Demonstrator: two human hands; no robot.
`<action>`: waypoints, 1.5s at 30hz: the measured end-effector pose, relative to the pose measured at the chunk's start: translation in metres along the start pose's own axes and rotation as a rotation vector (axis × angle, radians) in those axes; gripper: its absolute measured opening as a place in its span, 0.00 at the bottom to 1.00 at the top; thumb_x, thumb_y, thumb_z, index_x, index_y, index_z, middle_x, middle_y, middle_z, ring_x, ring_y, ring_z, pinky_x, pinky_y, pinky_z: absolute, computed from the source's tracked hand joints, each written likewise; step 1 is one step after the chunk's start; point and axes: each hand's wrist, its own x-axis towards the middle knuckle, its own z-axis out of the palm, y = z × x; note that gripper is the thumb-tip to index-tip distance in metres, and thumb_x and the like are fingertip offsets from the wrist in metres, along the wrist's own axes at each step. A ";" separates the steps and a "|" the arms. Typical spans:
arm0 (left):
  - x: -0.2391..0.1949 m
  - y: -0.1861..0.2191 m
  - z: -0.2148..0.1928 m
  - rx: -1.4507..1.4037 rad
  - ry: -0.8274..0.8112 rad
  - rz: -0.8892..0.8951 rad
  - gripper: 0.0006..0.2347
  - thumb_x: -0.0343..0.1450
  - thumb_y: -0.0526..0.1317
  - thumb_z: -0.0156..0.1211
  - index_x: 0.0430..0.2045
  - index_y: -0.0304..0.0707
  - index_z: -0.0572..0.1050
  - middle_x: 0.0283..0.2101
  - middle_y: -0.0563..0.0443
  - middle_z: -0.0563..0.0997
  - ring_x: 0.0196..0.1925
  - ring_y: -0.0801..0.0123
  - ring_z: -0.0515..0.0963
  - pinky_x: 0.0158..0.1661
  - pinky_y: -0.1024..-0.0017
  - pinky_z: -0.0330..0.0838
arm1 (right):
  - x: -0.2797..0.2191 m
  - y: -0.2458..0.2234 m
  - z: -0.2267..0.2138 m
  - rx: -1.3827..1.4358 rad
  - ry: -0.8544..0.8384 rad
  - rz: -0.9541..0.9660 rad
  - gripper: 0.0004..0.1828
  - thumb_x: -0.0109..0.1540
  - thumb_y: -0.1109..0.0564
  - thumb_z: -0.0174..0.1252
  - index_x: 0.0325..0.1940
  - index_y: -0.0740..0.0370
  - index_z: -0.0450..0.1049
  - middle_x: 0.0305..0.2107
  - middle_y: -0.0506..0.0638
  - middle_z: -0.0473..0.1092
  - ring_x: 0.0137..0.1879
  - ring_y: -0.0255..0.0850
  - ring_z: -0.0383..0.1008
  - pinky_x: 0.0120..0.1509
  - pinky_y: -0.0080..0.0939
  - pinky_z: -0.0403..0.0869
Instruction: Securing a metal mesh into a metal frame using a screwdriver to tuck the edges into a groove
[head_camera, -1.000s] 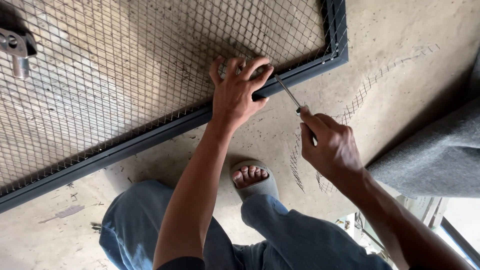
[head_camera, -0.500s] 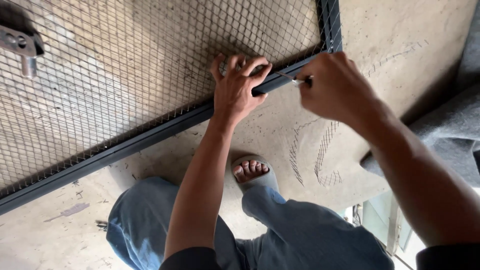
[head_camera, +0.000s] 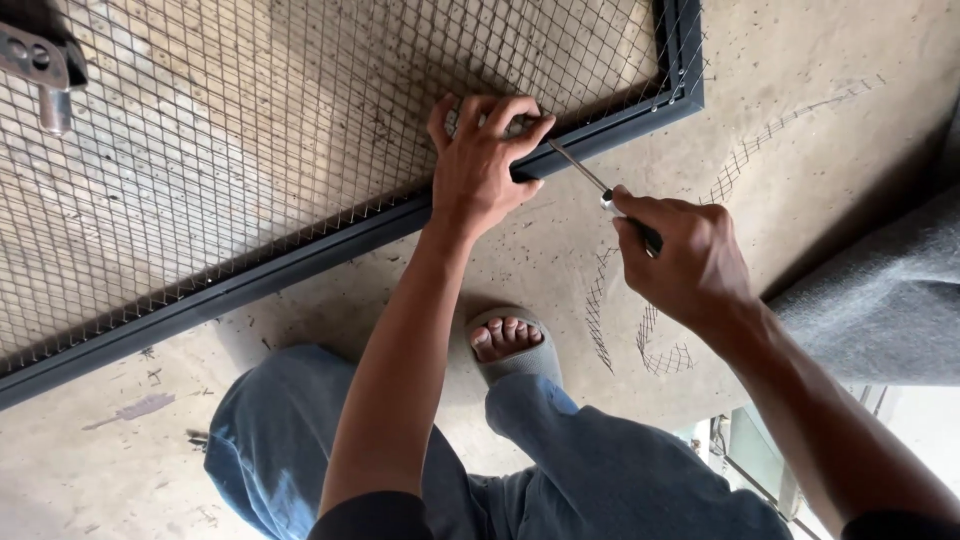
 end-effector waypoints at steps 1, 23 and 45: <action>0.000 0.001 0.000 -0.005 -0.004 -0.002 0.32 0.57 0.59 0.81 0.58 0.67 0.78 0.62 0.69 0.67 0.62 0.61 0.65 0.67 0.37 0.47 | -0.004 0.000 0.002 0.000 -0.005 0.004 0.14 0.63 0.74 0.60 0.52 0.83 0.77 0.41 0.70 0.79 0.32 0.49 0.83 0.25 0.35 0.79; 0.000 -0.001 -0.001 -0.014 -0.014 0.004 0.33 0.56 0.57 0.82 0.58 0.65 0.79 0.62 0.69 0.67 0.62 0.59 0.63 0.66 0.37 0.47 | 0.066 -0.029 -0.012 -0.095 -0.395 0.326 0.10 0.61 0.75 0.52 0.40 0.72 0.78 0.16 0.56 0.73 0.14 0.42 0.72 0.12 0.34 0.67; -0.077 0.015 -0.028 0.094 -0.054 0.071 0.38 0.69 0.46 0.80 0.73 0.48 0.61 0.77 0.53 0.57 0.79 0.61 0.58 0.77 0.56 0.53 | -0.024 -0.038 0.024 0.088 0.114 0.228 0.17 0.67 0.65 0.63 0.59 0.77 0.79 0.41 0.60 0.80 0.27 0.36 0.71 0.27 0.34 0.69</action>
